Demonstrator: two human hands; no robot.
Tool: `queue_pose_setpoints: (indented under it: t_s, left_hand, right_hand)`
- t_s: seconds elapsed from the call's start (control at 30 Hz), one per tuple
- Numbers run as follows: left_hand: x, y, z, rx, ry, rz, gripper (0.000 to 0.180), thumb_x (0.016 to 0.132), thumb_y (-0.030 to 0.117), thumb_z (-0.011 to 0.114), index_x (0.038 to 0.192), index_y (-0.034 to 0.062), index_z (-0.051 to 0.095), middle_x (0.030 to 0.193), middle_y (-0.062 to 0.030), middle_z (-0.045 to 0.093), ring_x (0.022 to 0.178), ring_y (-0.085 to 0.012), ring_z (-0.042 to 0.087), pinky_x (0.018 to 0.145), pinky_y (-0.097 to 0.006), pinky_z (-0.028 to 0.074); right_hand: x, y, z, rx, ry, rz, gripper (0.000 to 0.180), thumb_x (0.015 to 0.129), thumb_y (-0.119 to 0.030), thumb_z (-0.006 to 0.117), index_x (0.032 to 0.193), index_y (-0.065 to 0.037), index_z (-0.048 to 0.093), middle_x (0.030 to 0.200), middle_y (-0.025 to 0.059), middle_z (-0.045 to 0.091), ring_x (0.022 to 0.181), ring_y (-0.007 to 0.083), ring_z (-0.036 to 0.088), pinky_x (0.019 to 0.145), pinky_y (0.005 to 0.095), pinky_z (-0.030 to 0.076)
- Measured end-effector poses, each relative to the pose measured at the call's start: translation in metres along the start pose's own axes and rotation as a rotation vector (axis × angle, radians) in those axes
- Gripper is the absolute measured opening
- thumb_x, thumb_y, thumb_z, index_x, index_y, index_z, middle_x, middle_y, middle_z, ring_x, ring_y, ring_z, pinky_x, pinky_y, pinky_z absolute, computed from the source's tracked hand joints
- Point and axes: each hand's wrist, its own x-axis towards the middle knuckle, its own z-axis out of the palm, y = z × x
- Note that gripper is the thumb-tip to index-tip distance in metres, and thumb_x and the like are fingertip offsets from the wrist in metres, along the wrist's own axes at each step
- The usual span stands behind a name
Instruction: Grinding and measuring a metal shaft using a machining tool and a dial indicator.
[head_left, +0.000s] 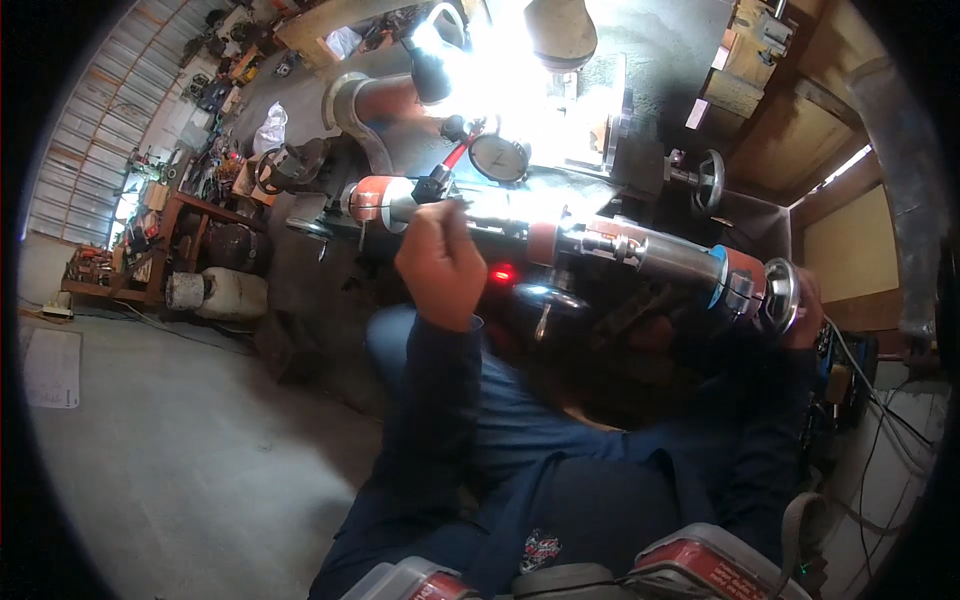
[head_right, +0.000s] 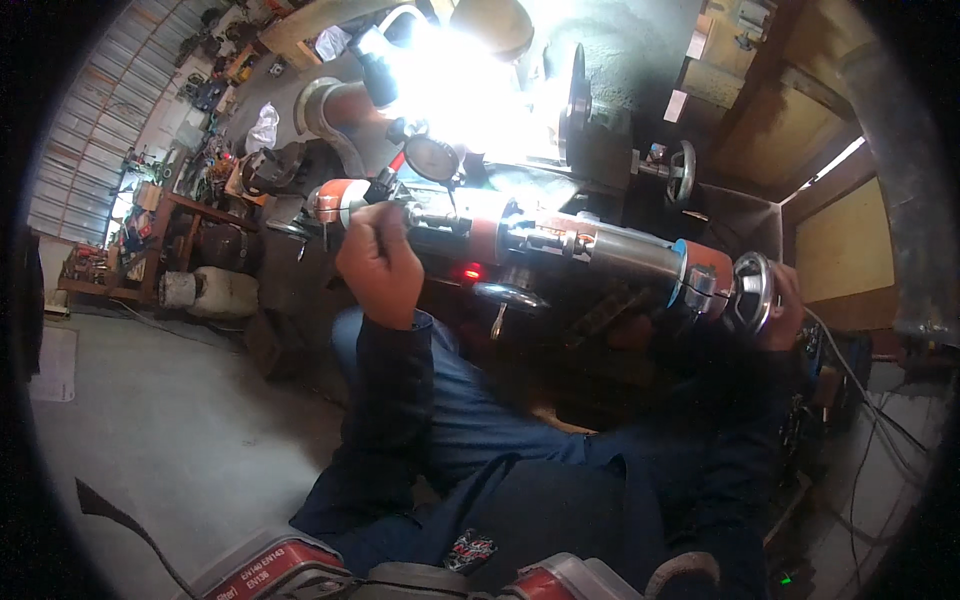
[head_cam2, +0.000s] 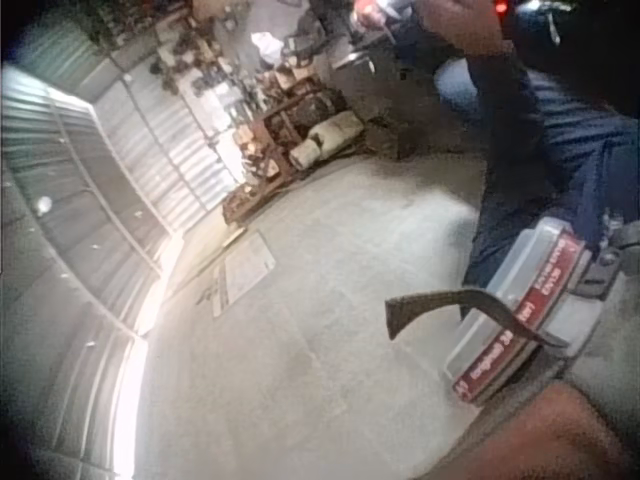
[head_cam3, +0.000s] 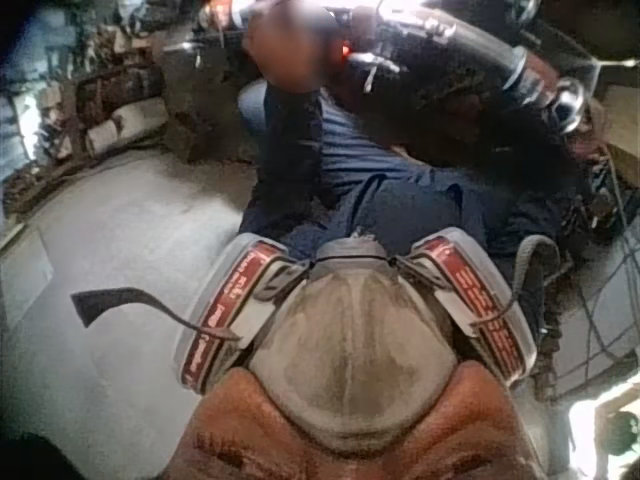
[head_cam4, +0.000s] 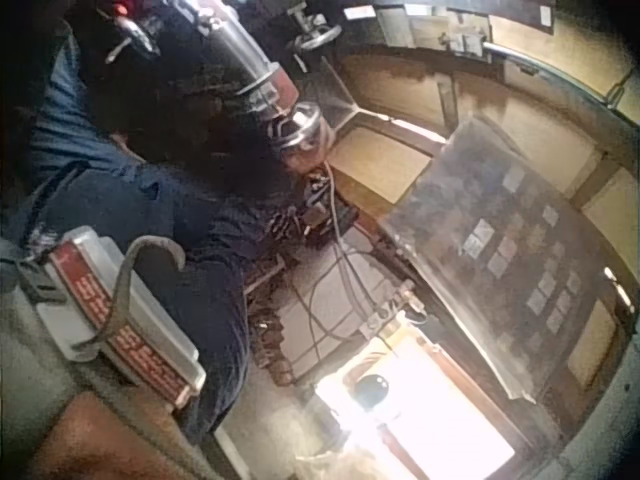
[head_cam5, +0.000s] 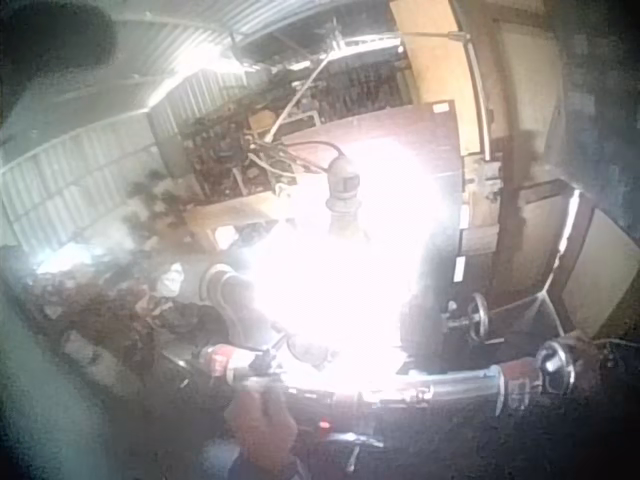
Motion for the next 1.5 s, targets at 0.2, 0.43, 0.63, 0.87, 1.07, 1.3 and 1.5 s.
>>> queue_pose_setpoints:
  t_s: [0.2, 0.43, 0.63, 0.87, 1.07, 1.3, 1.5]
  left_hand:
    - [-0.002, -0.025, 0.003, -0.202, 0.237, -0.137, 0.011, 0.093, 0.010, 0.060, 0.092, 0.0000, 0.062, 0.074, -0.0082, 0.063, 0.068, -0.0156, 0.062, 0.064, -0.027, 0.050]
    - [-0.004, -0.024, 0.005, -0.226, 0.214, -0.138, 0.011, 0.092, 0.011, 0.061, 0.092, -0.0008, 0.062, 0.073, -0.0079, 0.063, 0.067, -0.0160, 0.062, 0.064, -0.027, 0.049]
    - [-0.004, -0.026, 0.006, -0.250, 0.213, -0.130, 0.012, 0.093, 0.011, 0.061, 0.093, -0.0013, 0.061, 0.073, -0.0080, 0.063, 0.068, -0.0155, 0.062, 0.064, -0.027, 0.049]
    - [-0.005, -0.022, 0.006, -0.292, 0.216, -0.160, 0.011, 0.093, 0.009, 0.060, 0.093, -0.0016, 0.062, 0.075, -0.0077, 0.063, 0.068, -0.0137, 0.062, 0.064, -0.025, 0.049]
    - [-0.004, -0.022, 0.004, -0.275, 0.214, -0.152, 0.009, 0.092, 0.007, 0.060, 0.093, -0.0019, 0.062, 0.076, -0.0077, 0.064, 0.069, -0.0125, 0.062, 0.064, -0.025, 0.049]
    - [-0.004, -0.023, 0.006, -0.263, 0.229, -0.152, 0.010, 0.092, 0.008, 0.061, 0.093, -0.0016, 0.062, 0.075, -0.0079, 0.064, 0.068, -0.0144, 0.062, 0.064, -0.026, 0.049]
    - [-0.005, -0.026, 0.007, -0.266, 0.232, -0.153, 0.011, 0.092, 0.009, 0.061, 0.093, -0.0015, 0.062, 0.075, -0.0077, 0.064, 0.067, -0.0141, 0.062, 0.064, -0.026, 0.049]
  right_hand:
    - [-0.054, 0.020, -0.002, -0.049, -0.258, 0.365, 0.023, 0.090, -0.017, 0.062, 0.105, 0.000, 0.064, 0.101, 0.0088, 0.067, 0.093, 0.0196, 0.062, 0.080, 0.0346, 0.049]
    - [-0.061, -0.020, -0.035, 0.135, -0.405, 0.465, 0.023, 0.092, -0.018, 0.060, 0.106, 0.000, 0.063, 0.102, 0.0105, 0.067, 0.096, 0.0185, 0.061, 0.084, 0.0333, 0.047]
    - [-0.047, -0.047, -0.050, 0.312, -0.231, 0.499, 0.021, 0.096, -0.018, 0.056, 0.106, -0.001, 0.061, 0.096, 0.0045, 0.063, 0.090, 0.0143, 0.056, 0.081, 0.0290, 0.044]
    - [-0.026, -0.044, -0.040, 0.394, -0.030, 0.558, 0.019, 0.099, -0.017, 0.052, 0.107, -0.002, 0.061, 0.090, -0.0010, 0.058, 0.081, 0.0077, 0.051, 0.073, 0.0216, 0.039]
    - [0.001, -0.030, -0.031, 0.235, -0.001, 0.475, 0.024, 0.100, -0.023, 0.051, 0.106, -0.002, 0.062, 0.092, 0.0010, 0.060, 0.084, 0.0084, 0.053, 0.077, 0.0234, 0.043]
    - [0.007, 0.013, -0.005, 0.500, -0.081, 0.555, 0.029, 0.101, -0.029, 0.051, 0.104, -0.003, 0.061, 0.091, 0.0018, 0.062, 0.085, 0.0114, 0.056, 0.076, 0.0264, 0.046]
    - [0.004, 0.022, 0.004, 0.399, -0.196, 0.456, 0.026, 0.099, -0.026, 0.052, 0.105, -0.002, 0.059, 0.092, 0.0045, 0.063, 0.082, 0.0138, 0.057, 0.074, 0.0282, 0.048]
